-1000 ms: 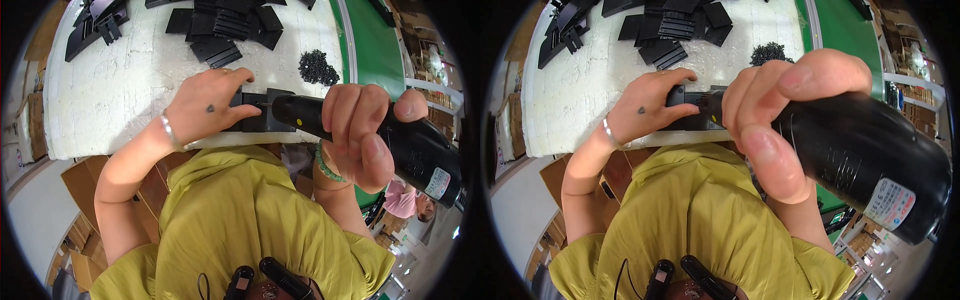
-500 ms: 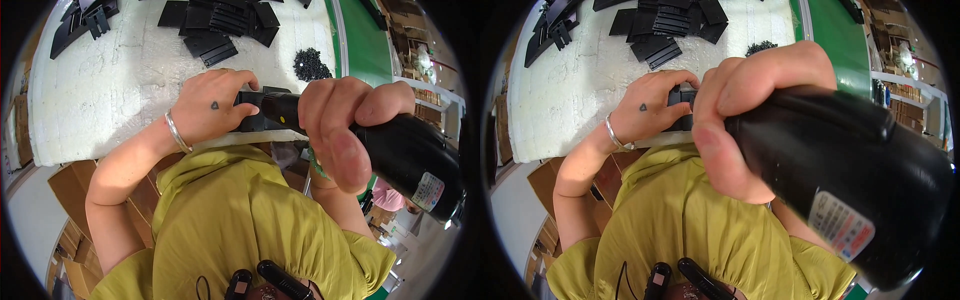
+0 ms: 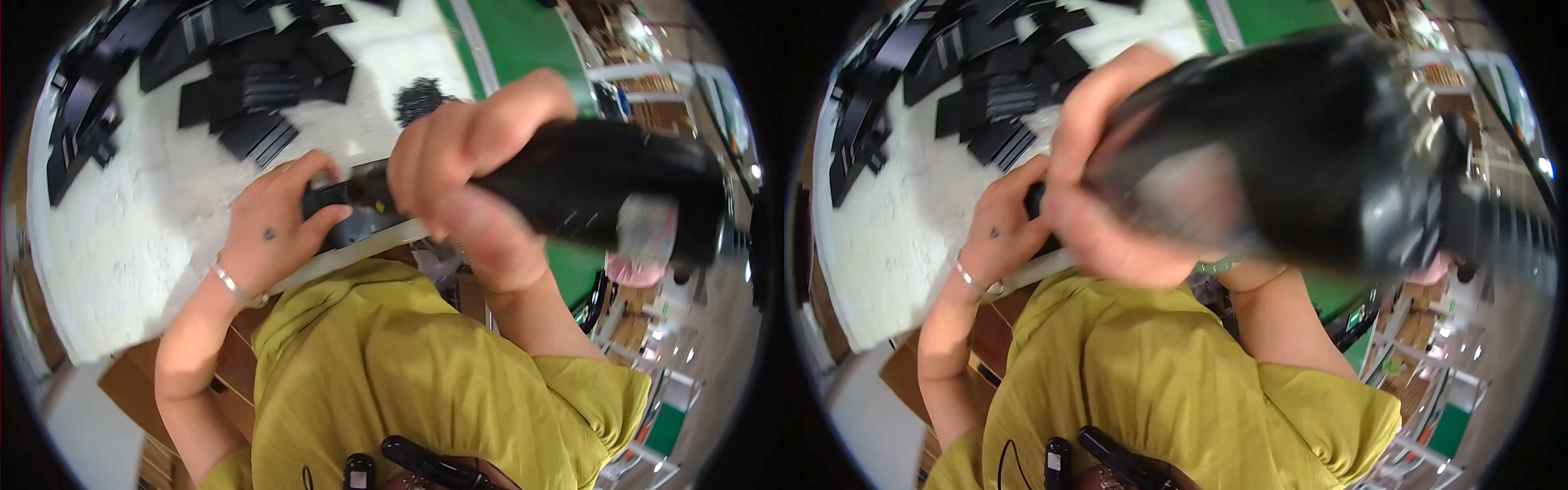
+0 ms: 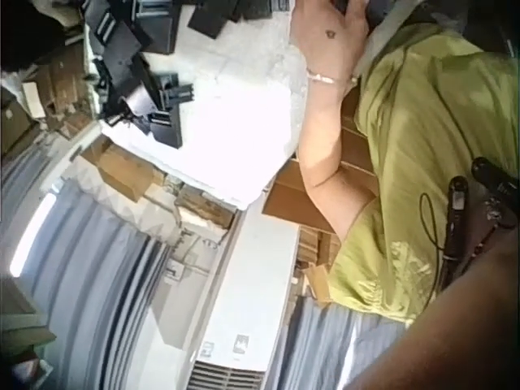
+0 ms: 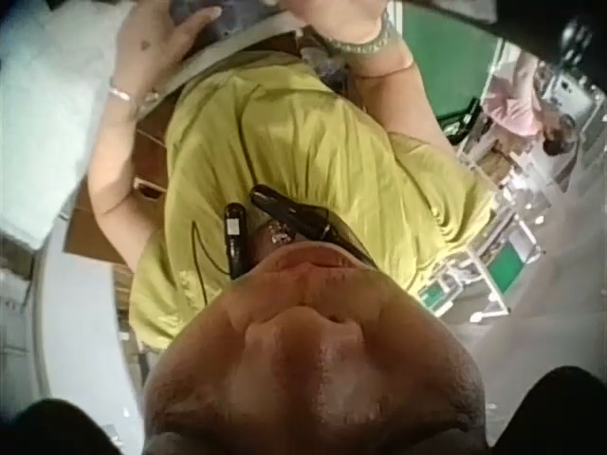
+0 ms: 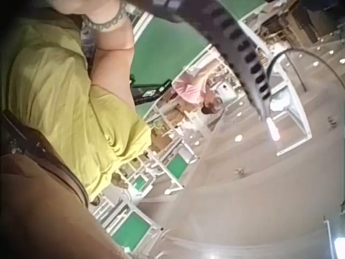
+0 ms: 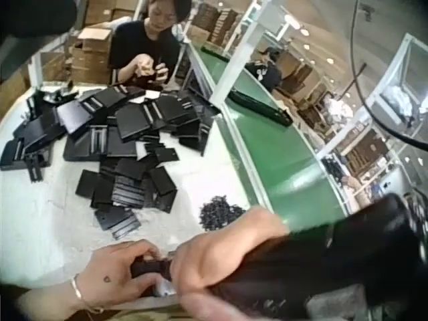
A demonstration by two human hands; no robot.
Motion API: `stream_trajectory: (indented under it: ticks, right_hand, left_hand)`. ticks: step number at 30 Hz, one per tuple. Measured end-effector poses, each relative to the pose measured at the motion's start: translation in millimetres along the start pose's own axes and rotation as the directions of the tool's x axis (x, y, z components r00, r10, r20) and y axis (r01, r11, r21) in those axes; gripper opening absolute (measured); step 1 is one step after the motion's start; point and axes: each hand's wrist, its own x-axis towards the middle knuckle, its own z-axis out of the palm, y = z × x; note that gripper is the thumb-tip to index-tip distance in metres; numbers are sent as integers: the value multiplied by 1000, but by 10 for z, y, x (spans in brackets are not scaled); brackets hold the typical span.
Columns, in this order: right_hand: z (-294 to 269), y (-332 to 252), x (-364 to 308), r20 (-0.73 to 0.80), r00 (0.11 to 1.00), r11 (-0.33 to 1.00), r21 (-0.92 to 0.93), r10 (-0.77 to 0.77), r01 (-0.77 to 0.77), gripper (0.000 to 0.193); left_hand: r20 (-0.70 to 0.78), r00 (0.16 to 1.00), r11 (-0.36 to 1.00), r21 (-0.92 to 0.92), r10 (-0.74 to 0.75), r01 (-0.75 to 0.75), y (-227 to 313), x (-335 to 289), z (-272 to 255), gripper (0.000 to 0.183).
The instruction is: Assemble black plastic components using an electric screwdriver.
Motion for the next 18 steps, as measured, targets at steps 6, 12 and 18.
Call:
stream_trajectory:
  ticks: [6,12,18]
  right_hand:
    - [-701,-241,-11,-401,868,956,-102,-294,276,28]
    - [-850,41,-198,-554,813,983,-74,-180,167,27]
    - [-849,151,-195,-569,806,985,-53,-166,165,25]
  left_hand:
    - [-93,995,997,70,-34,40,150,119,-77,29]
    - [-164,978,968,233,130,-90,319,117,-171,31]
    - [-105,987,979,173,122,-103,322,166,-92,25]
